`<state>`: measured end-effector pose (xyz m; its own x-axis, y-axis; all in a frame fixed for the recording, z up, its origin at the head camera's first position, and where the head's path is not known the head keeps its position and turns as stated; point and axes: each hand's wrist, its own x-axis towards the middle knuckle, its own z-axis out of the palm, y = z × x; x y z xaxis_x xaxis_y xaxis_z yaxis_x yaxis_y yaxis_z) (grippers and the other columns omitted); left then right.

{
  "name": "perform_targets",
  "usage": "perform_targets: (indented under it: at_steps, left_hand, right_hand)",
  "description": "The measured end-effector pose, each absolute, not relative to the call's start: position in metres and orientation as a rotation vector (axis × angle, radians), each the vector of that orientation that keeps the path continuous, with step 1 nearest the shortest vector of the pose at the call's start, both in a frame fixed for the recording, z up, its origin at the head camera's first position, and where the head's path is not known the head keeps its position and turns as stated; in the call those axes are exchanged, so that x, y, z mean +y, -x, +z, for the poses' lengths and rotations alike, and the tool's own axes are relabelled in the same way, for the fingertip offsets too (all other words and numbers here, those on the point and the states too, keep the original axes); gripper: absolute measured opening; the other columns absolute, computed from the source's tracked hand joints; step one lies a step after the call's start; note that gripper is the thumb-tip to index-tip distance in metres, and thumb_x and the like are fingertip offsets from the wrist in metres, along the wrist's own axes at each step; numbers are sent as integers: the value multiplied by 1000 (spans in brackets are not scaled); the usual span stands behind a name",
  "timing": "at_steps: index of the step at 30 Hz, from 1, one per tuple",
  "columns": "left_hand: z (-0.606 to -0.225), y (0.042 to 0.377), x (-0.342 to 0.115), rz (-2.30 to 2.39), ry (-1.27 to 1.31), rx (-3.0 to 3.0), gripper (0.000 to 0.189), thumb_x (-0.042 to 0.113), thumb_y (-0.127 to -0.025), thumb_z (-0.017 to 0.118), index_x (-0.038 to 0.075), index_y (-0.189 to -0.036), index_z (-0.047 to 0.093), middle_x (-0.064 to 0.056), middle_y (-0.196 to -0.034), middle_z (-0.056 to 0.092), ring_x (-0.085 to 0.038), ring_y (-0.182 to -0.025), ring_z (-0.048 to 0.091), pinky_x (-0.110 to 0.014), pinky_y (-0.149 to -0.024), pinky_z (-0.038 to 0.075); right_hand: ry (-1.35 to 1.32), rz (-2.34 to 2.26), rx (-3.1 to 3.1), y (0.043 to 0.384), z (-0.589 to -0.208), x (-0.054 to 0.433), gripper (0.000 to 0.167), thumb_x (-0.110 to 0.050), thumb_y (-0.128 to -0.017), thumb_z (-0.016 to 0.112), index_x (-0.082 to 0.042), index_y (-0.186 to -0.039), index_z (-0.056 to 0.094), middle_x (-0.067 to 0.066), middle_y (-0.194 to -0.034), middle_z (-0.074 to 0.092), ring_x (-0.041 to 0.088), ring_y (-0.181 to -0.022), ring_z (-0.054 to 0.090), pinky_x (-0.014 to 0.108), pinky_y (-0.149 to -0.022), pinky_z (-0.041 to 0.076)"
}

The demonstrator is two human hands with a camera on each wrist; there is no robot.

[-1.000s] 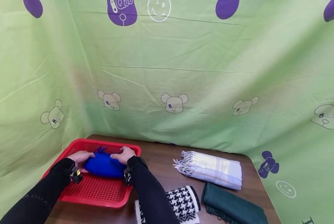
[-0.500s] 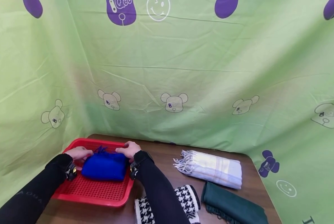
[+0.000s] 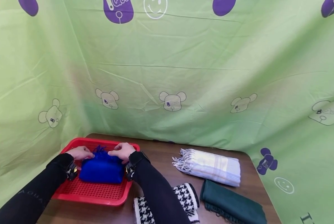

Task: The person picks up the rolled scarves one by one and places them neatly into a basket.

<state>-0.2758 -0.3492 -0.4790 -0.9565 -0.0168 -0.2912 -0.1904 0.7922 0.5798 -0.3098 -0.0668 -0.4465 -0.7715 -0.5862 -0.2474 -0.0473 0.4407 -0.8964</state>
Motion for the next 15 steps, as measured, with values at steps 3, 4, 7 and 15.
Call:
perform_targets:
  at_steps: [3,4,7,15]
  left_hand:
    - [-474,273,-348,968,187,2679,27,23,-91,72,-1,-90,61,-4,-76,62,-17,-72,57,-30,-68,52]
    - [-473,272,-348,1003,207,2654,28,22,-92,73,-3,-93,60,-4,-75,59,-17,-71,56,-30,-65,54]
    - [-471,269,-349,1095,264,2574,36,19,-92,74,-8,-106,55,-5,-77,53,-19,-71,55,-34,-59,61]
    - [-473,259,-355,1158,256,2499,57,18,-88,76,-15,-124,47,-17,-90,55,-28,-81,60,-46,-64,65]
  right_hand:
    - [516,-1310,2173,309,-449,-67,43,-28,-98,78,-1,-130,68,13,-118,70,28,-111,70,53,-89,64]
    - [513,-1293,2187,309,-450,-66,42,-27,-98,78,-1,-129,68,12,-118,70,30,-110,70,53,-89,64]
    - [520,-1218,2242,309,-455,-67,38,-27,-97,79,-3,-126,70,10,-116,70,30,-105,72,50,-85,65]
    - [607,-1072,2343,311,-467,-72,34,-33,-95,81,-8,-117,76,1,-105,73,12,-86,64,27,-69,59]
